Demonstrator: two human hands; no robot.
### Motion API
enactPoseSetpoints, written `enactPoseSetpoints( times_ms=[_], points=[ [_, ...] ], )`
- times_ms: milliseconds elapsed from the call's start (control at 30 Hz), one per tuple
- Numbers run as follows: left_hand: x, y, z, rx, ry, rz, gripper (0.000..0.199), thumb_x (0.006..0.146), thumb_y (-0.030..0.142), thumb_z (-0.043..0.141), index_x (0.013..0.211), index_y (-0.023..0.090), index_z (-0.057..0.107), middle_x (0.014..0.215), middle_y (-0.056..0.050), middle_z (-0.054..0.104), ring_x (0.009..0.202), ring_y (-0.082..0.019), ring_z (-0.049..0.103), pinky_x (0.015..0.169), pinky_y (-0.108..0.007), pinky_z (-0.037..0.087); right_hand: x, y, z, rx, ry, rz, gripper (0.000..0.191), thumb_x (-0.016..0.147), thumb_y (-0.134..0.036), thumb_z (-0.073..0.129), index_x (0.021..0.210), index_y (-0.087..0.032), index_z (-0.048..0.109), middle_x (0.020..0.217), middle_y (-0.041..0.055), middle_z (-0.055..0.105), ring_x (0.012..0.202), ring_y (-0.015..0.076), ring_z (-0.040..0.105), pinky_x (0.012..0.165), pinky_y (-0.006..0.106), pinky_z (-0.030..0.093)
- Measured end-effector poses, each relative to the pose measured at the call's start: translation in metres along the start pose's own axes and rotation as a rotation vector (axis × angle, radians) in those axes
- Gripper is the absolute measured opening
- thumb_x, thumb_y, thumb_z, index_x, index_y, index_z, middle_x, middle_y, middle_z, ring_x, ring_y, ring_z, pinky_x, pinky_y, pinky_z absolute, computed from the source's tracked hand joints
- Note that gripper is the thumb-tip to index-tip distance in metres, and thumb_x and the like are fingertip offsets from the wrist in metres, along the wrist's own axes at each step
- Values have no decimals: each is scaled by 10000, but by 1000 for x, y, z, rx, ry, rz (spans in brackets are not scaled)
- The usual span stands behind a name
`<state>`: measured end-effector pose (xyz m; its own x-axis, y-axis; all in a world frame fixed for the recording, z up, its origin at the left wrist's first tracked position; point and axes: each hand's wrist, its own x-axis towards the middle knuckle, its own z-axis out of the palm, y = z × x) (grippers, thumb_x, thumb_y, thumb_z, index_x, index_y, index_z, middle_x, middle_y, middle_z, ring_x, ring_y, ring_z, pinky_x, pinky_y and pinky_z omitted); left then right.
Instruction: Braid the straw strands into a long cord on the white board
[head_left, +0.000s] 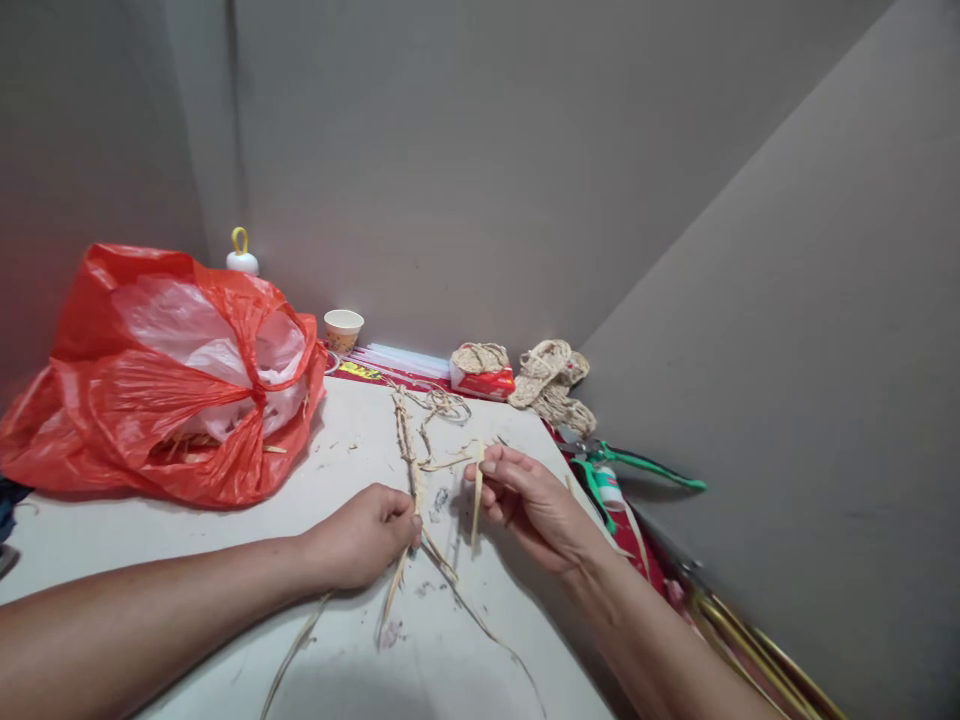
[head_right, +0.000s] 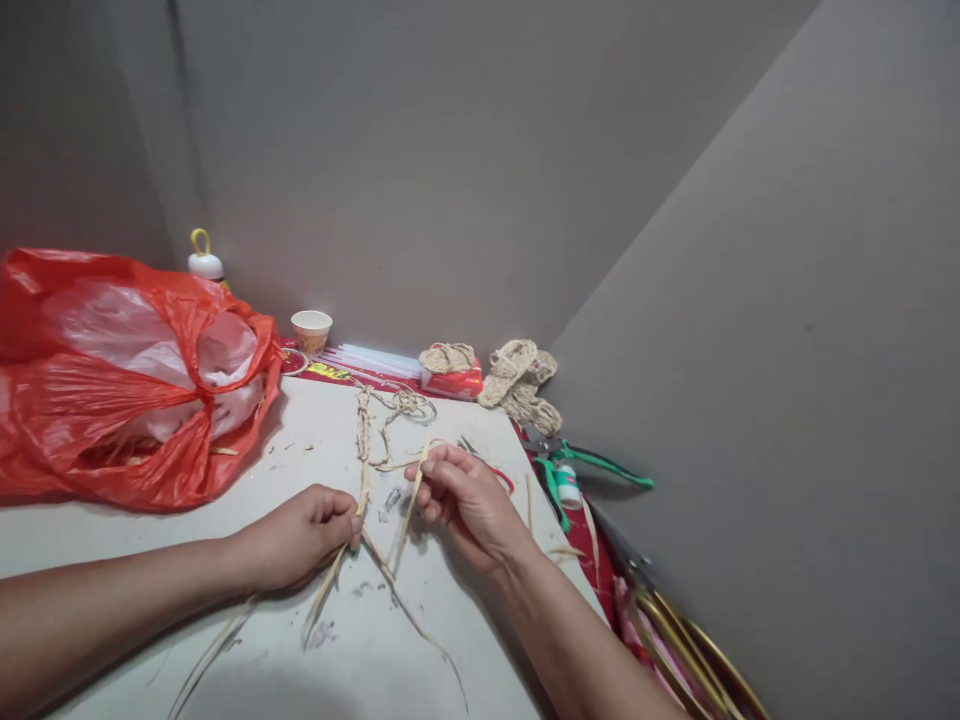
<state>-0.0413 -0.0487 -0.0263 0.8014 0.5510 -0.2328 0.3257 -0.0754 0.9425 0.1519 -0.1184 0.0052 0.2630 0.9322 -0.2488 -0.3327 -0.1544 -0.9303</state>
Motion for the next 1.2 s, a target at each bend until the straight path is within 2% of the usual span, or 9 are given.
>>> enactPoseSetpoints(
  times_ms=[233, 367, 433, 533, 600, 733, 967, 1067, 1200],
  points=[
    [3, -1, -1, -29, -36, 6, 315, 781, 445, 490, 626, 172, 463, 470, 81, 320, 446, -68, 248, 470, -208, 187, -18, 9, -4, -274, 154, -173, 183, 676, -289, 662, 711, -179, 519, 635, -11, 611, 436, 75, 491, 400, 188, 408],
    [3, 4, -2, -16, -63, -24, 319, 786, 469, 486, 665, 174, 493, 438, 93, 287, 410, -65, 218, 450, -208, 164, -42, -5, -33, -516, 312, -303, 300, 732, -391, 628, 953, -189, 608, 966, 65, 640, 757, 165, 618, 564, 249, 499],
    [2, 7, -3, -14, -76, -41, 324, 785, 470, 489, 648, 177, 478, 423, 96, 281, 396, -61, 204, 445, -207, 154, -63, -16, -54, -688, 440, -340, 300, 749, -411, 613, 946, -186, 638, 917, 64, 655, 774, 178, 618, 612, 260, 499],
    [1, 9, -3, -15, -83, -51, 325, 786, 458, 492, 626, 178, 454, 416, 95, 288, 388, -55, 199, 443, -206, 145, -92, -28, -89, -889, 644, -230, 303, 793, -436, 556, 963, -196, 630, 740, 29, 660, 542, 147, 582, 466, 237, 436],
    [1, 8, -2, -17, -85, -52, 322, 795, 455, 482, 631, 180, 451, 417, 96, 285, 386, -55, 197, 444, -207, 142, -100, -32, -110, -1133, 653, -86, 291, 851, -403, 458, 941, -188, 632, 640, 24, 650, 468, 150, 561, 449, 247, 412],
    [2, 5, -3, -18, -91, -34, 325, 808, 461, 461, 641, 182, 445, 426, 99, 286, 382, -53, 195, 443, -208, 140, -83, -33, -141, -1770, 647, 128, 234, 837, -267, 447, 913, -183, 652, 890, 106, 705, 801, 235, 649, 616, 274, 426],
    [2, 3, -2, -3, -63, -17, 334, 804, 479, 458, 663, 178, 482, 410, 104, 267, 379, -59, 196, 436, -214, 138, -24, -33, -162, -1892, 652, 248, 262, 847, -258, 469, 1023, -131, 617, 975, 192, 679, 870, 306, 651, 657, 346, 447],
    [3, 2, -2, -6, -64, -11, 315, 808, 455, 459, 672, 174, 495, 404, 102, 282, 378, -60, 205, 438, -214, 142, -10, -30, -165, -1924, 613, 280, 216, 870, -214, 485, 1014, -118, 613, 986, 169, 667, 889, 271, 644, 701, 358, 471],
    [3, -1, -1, -6, -49, 3, 307, 819, 440, 437, 671, 176, 490, 398, 103, 277, 374, -61, 206, 437, -214, 149, -1, -26, -165, -1970, 554, 309, 257, 894, -301, 531, 1077, -129, 585, 1076, 92, 613, 930, 199, 606, 801, 393, 495]
  ],
)
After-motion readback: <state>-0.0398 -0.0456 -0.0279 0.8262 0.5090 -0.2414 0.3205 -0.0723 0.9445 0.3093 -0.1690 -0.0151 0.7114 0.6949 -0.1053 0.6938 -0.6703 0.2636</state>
